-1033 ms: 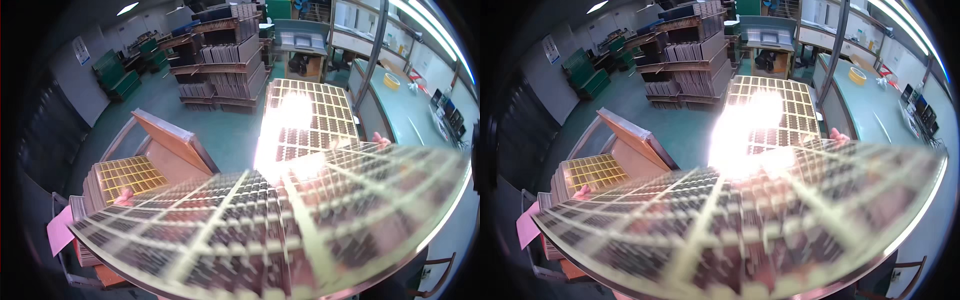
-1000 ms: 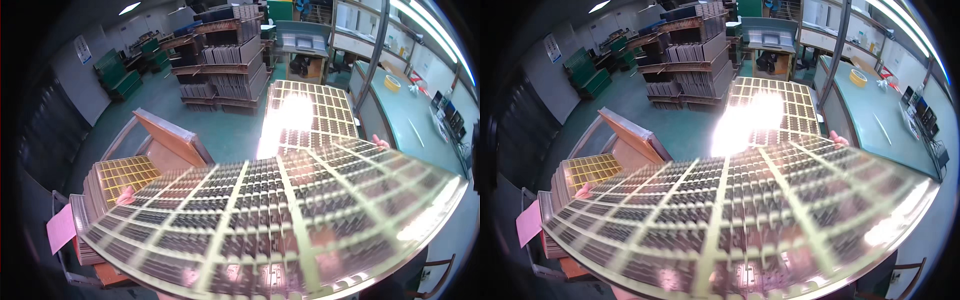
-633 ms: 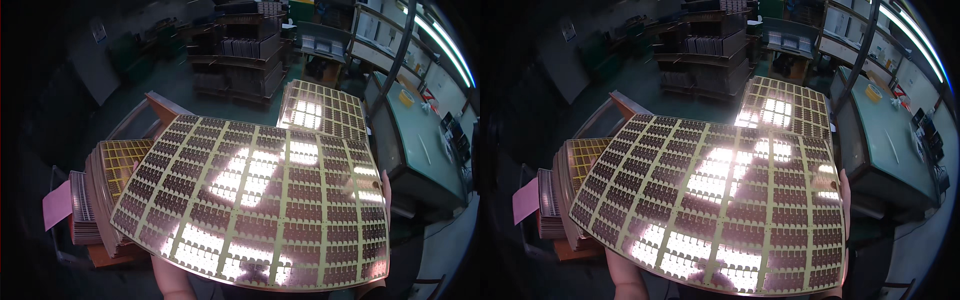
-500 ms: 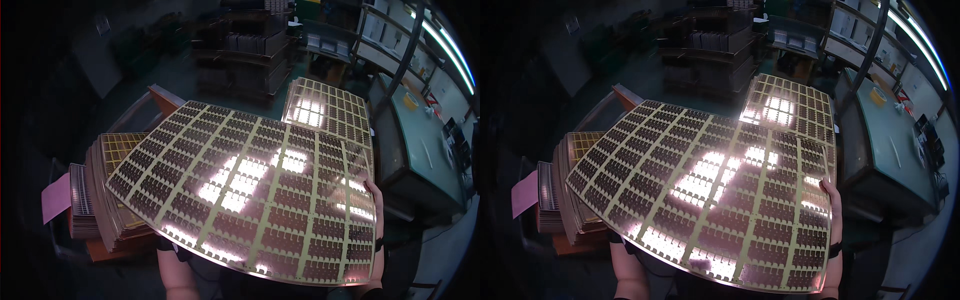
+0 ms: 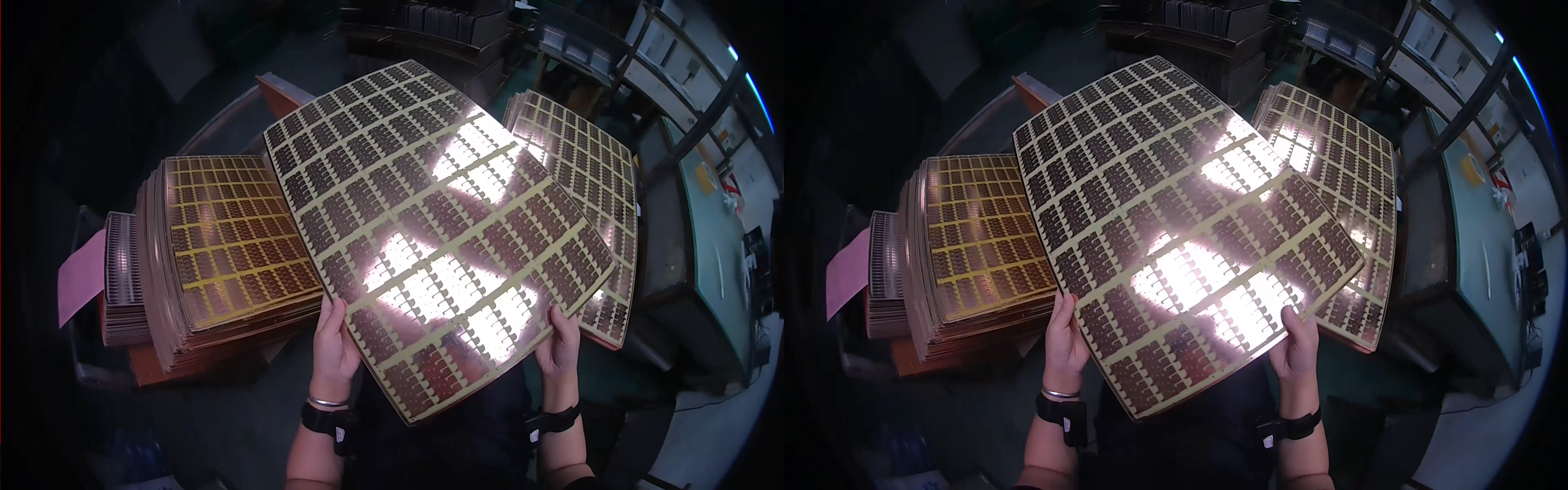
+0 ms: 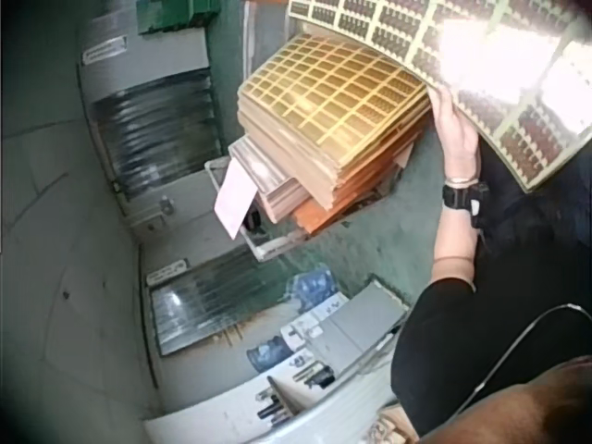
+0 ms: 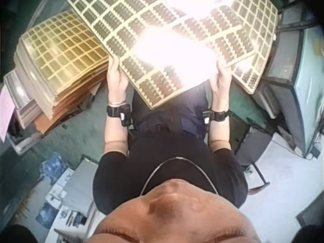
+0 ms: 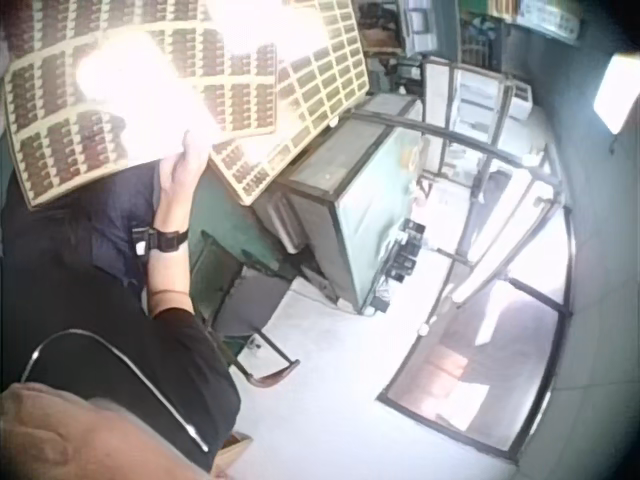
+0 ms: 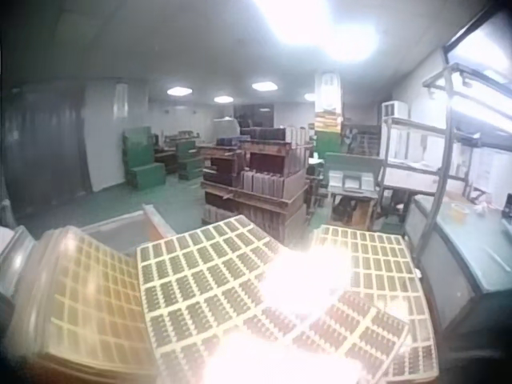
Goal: Inspecting large flexible circuit board sheets by turning them over and viewing both sides under light.
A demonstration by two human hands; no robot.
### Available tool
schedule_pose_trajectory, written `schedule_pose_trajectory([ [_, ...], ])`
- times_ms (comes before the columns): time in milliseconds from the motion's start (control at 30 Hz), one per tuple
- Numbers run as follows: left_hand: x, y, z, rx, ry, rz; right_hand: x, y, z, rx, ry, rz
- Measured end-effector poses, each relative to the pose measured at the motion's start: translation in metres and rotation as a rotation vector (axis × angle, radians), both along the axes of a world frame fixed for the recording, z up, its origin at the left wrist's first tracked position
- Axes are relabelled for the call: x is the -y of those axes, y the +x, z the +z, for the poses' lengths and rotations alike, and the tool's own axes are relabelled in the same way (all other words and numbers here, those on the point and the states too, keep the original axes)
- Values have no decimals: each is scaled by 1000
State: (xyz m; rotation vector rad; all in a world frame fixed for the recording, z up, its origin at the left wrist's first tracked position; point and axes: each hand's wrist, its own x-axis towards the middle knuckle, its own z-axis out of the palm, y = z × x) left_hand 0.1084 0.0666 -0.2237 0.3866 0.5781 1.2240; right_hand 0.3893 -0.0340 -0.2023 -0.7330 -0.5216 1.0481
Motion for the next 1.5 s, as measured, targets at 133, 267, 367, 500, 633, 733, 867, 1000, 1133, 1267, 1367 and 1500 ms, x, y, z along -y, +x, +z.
schedule_pose_trajectory([
  [133, -5, -17, -22, -125, -82, 118, 23, 15, 7, 58, -123, 20],
  [267, -7, -21, -24, -109, -150, 155, 34, 20, 16, 290, -221, 86],
  [367, -10, -19, -27, -289, -274, 205, 44, 25, 13, 420, -286, 124],
  [500, -12, -13, -29, -319, -306, 244, 47, 18, 20, 473, -325, 167],
  [633, -14, -19, -40, -251, -320, 263, 47, 14, 31, 489, -307, 229],
  [733, -13, -15, -28, -326, -292, 251, 49, 17, 28, 490, -308, 286],
  [867, -10, -21, -40, -85, -234, 86, 41, -1, 15, 166, -177, 215],
  [1000, 1, 11, -30, 138, -203, -86, 16, -13, 11, -90, -203, 6],
  [1133, -3, 0, -44, 215, -170, -94, 17, 29, 7, 25, -120, 19],
  [1267, -26, -11, -14, 169, 14, 3, 30, 52, 17, 22, -84, -1],
  [1367, -47, -27, 1, 251, 192, 68, 49, 68, 13, 14, -104, -39],
  [1500, -46, -24, 36, 68, 278, 178, 70, 76, -9, 20, -110, 32],
])
